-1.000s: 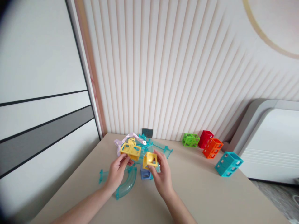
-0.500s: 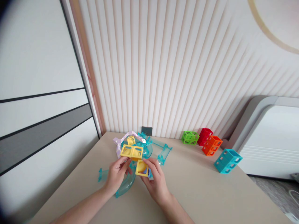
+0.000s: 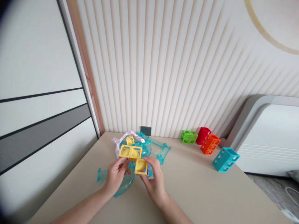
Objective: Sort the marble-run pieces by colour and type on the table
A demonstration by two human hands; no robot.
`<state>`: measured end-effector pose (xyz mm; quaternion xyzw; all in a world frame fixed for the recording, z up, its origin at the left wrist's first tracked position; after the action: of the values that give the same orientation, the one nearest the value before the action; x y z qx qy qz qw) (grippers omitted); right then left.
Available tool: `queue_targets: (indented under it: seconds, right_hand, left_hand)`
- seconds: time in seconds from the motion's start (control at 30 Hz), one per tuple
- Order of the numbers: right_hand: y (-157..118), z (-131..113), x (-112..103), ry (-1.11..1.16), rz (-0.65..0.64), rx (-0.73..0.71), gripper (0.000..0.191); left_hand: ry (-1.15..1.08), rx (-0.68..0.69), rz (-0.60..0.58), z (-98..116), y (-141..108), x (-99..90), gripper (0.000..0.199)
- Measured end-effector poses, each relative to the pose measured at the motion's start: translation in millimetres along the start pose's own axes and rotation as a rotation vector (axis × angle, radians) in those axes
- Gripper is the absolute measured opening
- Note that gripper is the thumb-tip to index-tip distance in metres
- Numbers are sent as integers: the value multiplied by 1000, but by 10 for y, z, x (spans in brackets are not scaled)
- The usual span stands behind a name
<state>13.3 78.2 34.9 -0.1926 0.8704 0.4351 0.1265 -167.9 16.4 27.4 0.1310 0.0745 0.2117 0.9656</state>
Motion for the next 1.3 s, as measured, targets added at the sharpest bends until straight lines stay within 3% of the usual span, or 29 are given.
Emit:
queue_targets:
  seconds: [0.33,0.53,1.03,1.3]
  right_hand:
    - [-45,-34,30,71,-63,20,45]
    - [-24,-106,51,31,-38,-80,43]
    - [-25,-78,41,-54,-3,-135,26]
    - [-34,-35,48,-80,-5,-147,26]
  left_hand:
    - [55,55,19,-24,-28,-5,21]
    - [94,99,-25,-10,-29,30,22]
    - [162,193,-202,7,-61,64,27]
    - [212,252,-202,64,-64,67,26]
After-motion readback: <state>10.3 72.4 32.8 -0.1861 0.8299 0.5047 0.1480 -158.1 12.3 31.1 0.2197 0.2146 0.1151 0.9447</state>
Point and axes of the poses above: each hand's wrist, its own y-axis towards the middle knuckle, its own x-axis out of the palm, z = x × y, the point moved 2 cm from there along y, towards the middle knuckle, and after that the axes turned 8 degrees about -z, right-handed, at the moved point
